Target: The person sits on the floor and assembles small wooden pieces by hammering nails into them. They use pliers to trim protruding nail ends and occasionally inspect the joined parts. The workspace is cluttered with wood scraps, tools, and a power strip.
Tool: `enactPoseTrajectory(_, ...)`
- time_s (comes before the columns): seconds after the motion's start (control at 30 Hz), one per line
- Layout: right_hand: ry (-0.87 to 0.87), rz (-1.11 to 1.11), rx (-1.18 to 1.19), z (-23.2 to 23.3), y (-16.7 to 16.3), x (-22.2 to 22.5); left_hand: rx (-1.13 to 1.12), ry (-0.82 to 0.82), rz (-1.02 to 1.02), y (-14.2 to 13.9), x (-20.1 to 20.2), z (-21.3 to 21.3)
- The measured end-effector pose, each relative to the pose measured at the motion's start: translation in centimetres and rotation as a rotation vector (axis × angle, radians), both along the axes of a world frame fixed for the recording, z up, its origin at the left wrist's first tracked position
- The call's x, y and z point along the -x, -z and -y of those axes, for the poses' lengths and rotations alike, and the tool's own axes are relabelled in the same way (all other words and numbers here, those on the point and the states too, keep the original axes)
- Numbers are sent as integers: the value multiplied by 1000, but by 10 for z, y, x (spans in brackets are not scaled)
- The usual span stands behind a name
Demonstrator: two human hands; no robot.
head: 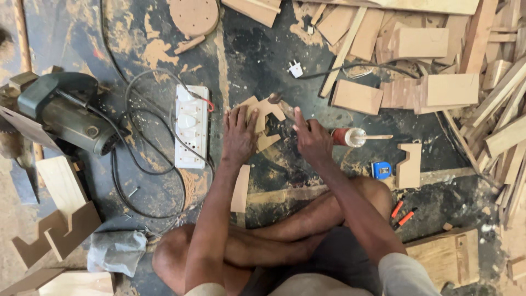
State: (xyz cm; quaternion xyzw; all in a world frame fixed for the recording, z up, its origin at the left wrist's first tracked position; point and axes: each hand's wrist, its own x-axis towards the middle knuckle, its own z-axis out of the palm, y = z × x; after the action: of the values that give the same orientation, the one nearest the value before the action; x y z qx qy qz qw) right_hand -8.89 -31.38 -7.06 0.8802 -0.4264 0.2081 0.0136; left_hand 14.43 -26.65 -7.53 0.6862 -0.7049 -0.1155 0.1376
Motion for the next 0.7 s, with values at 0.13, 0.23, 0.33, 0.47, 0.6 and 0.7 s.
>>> enactPoseTrajectory(0.13,9,-128,-126,1,-1,2,-12,9,-16,2,1,-2)
enactPoseTrajectory(0.23,24,19,-151,-1,-2,5,35,6,15,4,1,0)
enactPoseTrajectory(0.33,78,315,-259,-23,-4,13,5,-2,0,3,2,-1)
enactPoseTrajectory(0.47,314,588,-629,-59,-1,20,56,-36,-17,-5,2,0)
enactPoseTrajectory(0.6,409,676,-723,-81,6,31,-39,-351,-515,-28,5,4)
enactPoseTrajectory(0.7,413,621,-751,-78,9,33,27,-566,-1363,-49,7,5)
